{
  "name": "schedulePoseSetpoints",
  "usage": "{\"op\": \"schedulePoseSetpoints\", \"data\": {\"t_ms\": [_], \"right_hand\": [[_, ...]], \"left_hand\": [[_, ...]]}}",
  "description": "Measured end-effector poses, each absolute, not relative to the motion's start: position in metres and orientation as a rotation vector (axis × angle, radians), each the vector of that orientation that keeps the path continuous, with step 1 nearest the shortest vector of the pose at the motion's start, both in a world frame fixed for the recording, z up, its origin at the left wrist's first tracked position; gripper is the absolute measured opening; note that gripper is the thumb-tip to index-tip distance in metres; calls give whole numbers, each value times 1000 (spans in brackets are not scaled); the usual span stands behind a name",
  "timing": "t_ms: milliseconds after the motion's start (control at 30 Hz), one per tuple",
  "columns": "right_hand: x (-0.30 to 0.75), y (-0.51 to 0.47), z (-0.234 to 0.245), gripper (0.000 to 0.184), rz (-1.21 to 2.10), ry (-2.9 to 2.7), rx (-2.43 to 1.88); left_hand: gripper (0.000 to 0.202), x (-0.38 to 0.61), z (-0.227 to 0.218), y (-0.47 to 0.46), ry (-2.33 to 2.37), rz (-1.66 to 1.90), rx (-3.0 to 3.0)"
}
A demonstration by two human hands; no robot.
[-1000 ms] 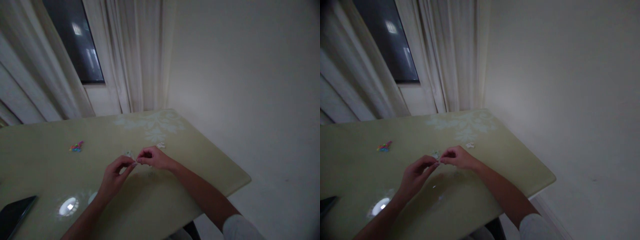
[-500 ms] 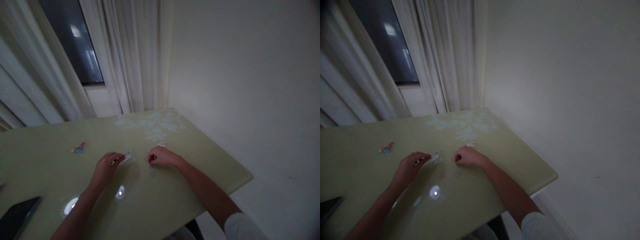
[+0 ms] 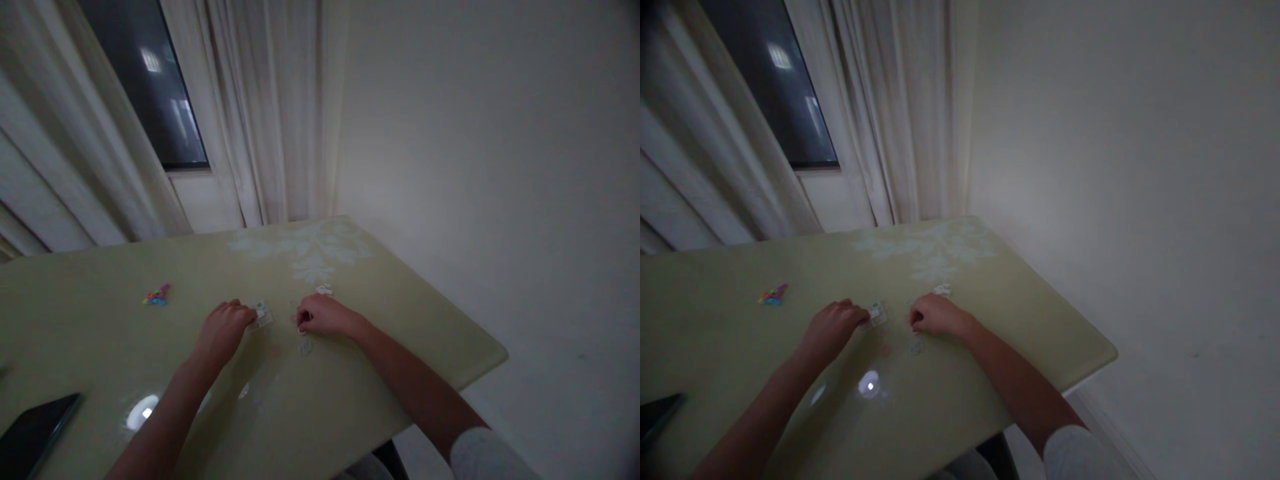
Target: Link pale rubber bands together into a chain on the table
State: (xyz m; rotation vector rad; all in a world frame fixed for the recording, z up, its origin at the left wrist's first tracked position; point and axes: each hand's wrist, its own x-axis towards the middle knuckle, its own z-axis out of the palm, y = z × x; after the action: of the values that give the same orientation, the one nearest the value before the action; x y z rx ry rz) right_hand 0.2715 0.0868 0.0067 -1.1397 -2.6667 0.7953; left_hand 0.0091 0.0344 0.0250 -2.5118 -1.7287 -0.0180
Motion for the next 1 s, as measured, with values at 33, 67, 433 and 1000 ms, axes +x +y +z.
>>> {"op": "schedulePoseSetpoints", "data": {"t_ms": [33,67,433,1000], "right_hand": [[271,86,7,8,765,-2681,-1154],[271,85,8,8,726,-2700,-1167],[264,70,13,15,366,-2928,-1169],[259,67,20,11,595,-2421,-765]], "left_hand": [[27,10,24,35,-1705,-29,-2533],[28,10,22,35,-1683,-51,-2555],[34,13,7,25,-1621,-655,-2538],[43,70,-16,0,-2399,-2420,-2505]]}}
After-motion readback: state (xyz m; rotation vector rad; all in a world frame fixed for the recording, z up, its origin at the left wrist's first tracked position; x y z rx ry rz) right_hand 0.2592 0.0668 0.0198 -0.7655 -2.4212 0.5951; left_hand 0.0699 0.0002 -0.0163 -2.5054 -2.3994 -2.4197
